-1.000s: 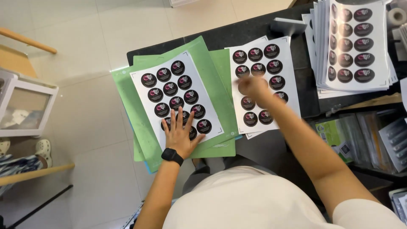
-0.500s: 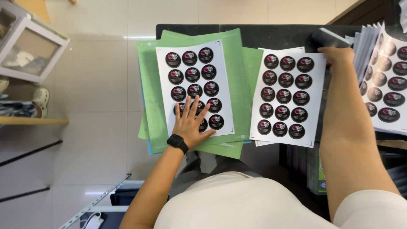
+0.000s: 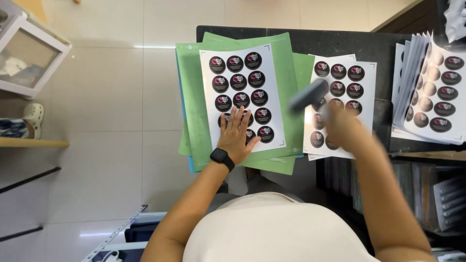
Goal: Preparing sticker sheets on a cutting mat, using a roller to secure them, and loading them into a digital cutting machine.
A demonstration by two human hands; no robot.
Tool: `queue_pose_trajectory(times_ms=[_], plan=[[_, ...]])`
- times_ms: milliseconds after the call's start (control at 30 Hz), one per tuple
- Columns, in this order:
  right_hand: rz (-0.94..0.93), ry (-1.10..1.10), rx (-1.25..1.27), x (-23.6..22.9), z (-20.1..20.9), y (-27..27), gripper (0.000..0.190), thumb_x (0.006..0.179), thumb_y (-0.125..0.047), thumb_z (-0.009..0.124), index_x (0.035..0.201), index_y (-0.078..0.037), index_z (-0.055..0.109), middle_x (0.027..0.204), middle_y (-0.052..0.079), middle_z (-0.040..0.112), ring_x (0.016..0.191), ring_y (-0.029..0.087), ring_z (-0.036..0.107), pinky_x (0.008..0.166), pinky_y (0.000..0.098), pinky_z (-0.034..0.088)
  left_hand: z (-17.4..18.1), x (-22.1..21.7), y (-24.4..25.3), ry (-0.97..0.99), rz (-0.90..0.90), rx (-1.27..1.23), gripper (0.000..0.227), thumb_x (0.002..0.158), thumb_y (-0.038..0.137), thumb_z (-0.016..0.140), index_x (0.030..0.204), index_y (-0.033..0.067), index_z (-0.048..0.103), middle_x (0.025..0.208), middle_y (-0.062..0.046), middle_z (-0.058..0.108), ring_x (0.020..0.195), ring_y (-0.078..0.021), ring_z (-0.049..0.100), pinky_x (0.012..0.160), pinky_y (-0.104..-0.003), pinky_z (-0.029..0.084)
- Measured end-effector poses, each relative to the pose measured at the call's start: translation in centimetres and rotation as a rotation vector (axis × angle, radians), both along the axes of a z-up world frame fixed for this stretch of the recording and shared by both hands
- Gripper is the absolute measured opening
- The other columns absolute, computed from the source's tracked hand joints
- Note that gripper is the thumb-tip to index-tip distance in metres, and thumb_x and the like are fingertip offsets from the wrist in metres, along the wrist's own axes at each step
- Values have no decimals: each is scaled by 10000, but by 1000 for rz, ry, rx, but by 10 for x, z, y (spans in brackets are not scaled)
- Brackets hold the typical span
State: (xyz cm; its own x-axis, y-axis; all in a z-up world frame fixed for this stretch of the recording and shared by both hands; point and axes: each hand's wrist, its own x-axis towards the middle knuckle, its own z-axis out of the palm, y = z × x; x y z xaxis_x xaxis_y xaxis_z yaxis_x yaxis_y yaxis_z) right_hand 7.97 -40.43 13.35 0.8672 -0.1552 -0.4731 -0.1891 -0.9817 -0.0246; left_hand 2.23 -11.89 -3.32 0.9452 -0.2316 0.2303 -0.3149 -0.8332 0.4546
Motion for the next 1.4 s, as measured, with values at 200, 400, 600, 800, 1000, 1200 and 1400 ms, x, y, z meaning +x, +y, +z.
queue_pose_trajectory(times_ms=[200, 400, 600, 800, 1000, 1200, 1400], plan=[[370, 139, -9, -113, -5, 82, 703, 964, -73, 419, 1639, -74, 220, 904, 258, 701, 808, 446, 766, 693, 511, 637, -2, 4, 15, 18, 28, -586, 479, 1077, 326, 451, 1498, 99, 409, 1480, -143, 507, 1429, -382, 440, 1239, -579, 196], [361, 147, -80, -25, -43, 105, 783, 882, -5, 428, 1636, -171, 301, 923, 251, 721, 822, 429, 774, 706, 537, 634, -11, 6, 19, 11, 44, -712, 449, 1069, 284, 470, 1468, 81, 434, 1408, -121, 526, 1375, -369, 498, 1247, -527, 242], [454, 18, -30, 170, -1, 160, 546, 874, -85, 589, 1418, -67, 634, 1029, 262, 757, 966, 428, 751, 774, 527, 604, 1, 6, 22, -42, 64, -786, 381, 1038, 181, 519, 1386, 26, 508, 1249, -142, 565, 1221, -395, 579, 1143, -526, 384], [416, -117, 107, 205, -80, 145, 648, 913, -81, 441, 1556, -159, 474, 996, 243, 749, 954, 408, 748, 795, 540, 609, 23, 2, 32, 36, 139, -909, 327, 1035, 234, 542, 1323, 82, 555, 1167, -69, 552, 1069, -287, 606, 986, -418, 486], [376, 64, 118, -33, -18, 114, 837, 889, 28, 427, 1672, -112, 168, 983, 265, 616, 804, 432, 734, 709, 498, 636, 34, -1, 32, 63, 135, -1045, 291, 1077, 222, 485, 1307, 54, 546, 1201, -110, 535, 1148, -304, 570, 1055, -431, 444], [243, 230, 104, -138, 0, 77, 597, 1024, -198, 406, 1615, -235, 325, 1005, 254, 670, 879, 477, 742, 765, 528, 633, 29, 9, 42, 280, 76, -1278, 152, 1010, 26, 582, 1160, 14, 603, 1137, -100, 548, 1194, -268, 582, 1100, -428, 435], [386, 298, 112, -130, 41, 154, 569, 1039, -175, 377, 1607, -195, 351, 974, 198, 683, 826, 370, 761, 719, 432, 627, 62, -9, 110, -153, 76, -283, 610, 761, 212, 816, 1332, 196, 602, 1445, -127, 449, 1377, -416, 421, 1134, -615, 296]])
